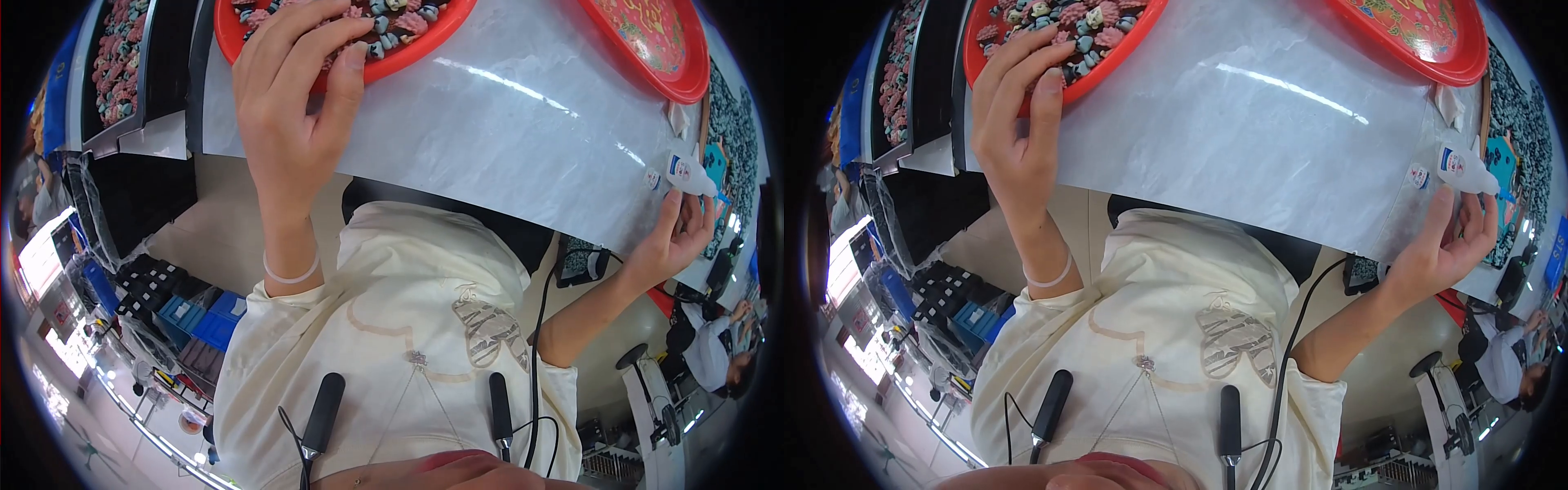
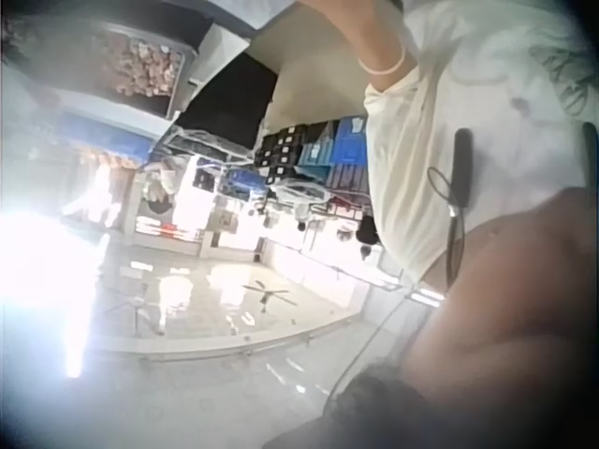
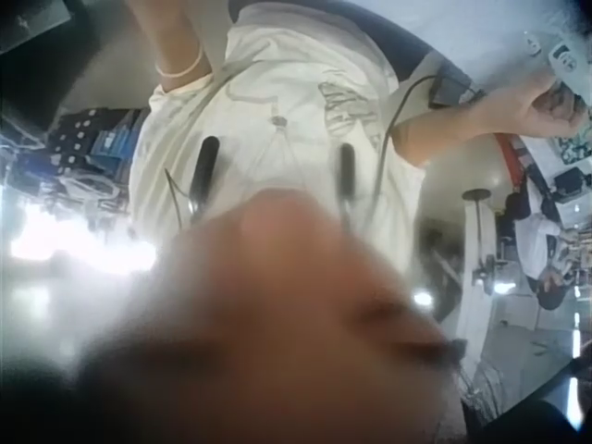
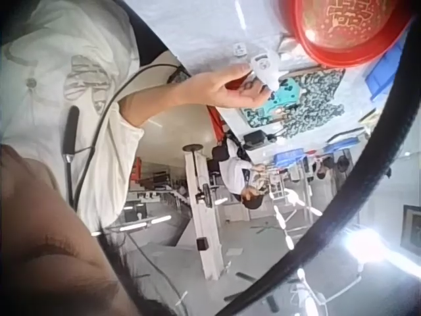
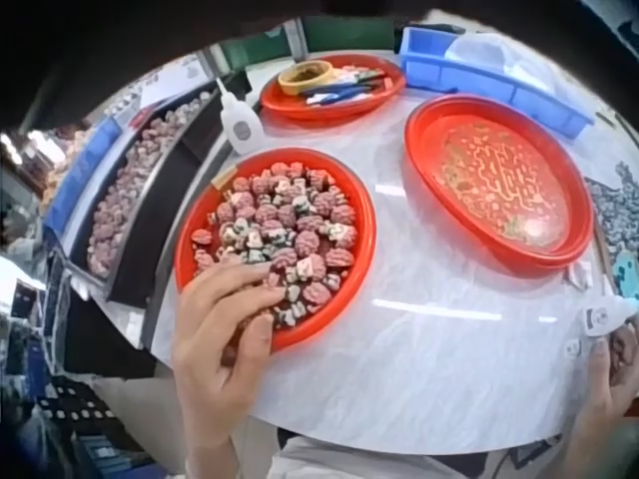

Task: The person assembles small plastic flower-shaped toy parts by hand, applying adhesive from a bottle to secure the components.

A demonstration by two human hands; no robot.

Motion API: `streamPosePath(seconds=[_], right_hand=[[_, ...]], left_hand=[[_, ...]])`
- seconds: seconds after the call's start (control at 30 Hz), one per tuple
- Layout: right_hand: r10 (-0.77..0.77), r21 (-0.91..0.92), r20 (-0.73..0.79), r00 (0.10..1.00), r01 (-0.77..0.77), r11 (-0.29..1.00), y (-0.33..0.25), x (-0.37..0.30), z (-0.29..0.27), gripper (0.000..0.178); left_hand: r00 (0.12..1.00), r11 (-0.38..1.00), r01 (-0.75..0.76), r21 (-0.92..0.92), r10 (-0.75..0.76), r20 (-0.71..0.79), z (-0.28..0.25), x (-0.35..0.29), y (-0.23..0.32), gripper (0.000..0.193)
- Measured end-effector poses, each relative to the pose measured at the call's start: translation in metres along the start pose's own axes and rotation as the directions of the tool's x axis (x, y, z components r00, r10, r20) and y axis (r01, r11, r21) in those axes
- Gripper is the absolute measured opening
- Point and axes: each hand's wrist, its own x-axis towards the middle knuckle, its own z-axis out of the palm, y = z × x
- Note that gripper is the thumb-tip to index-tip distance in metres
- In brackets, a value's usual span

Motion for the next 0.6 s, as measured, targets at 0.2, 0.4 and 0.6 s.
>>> streamPosePath(seconds=[0.2, 0.4, 0.6], right_hand=[[0.005, -0.001, -0.016, 1.0, -0.005, 1.0, 0.004, 0.0, -0.001, 0.038], [0.003, 0.006, -0.014, 1.0, -0.003, 1.0, 0.013, 0.002, -0.007, 0.028], [-0.009, 0.053, 0.008, 1.0, 0.008, 0.999, 0.018, 0.002, -0.008, 0.019]], left_hand=[[1.0, 1.0, -0.019, -0.011, 0.019, -0.012, 0.002, -0.001, -0.002, 0.015], [0.985, 0.986, 0.165, -0.014, -0.164, 0.05, -0.009, 0.011, 0.024, 0.015], [0.942, 0.943, 0.333, -0.018, -0.332, 0.045, -0.01, 0.015, 0.034, 0.012]])
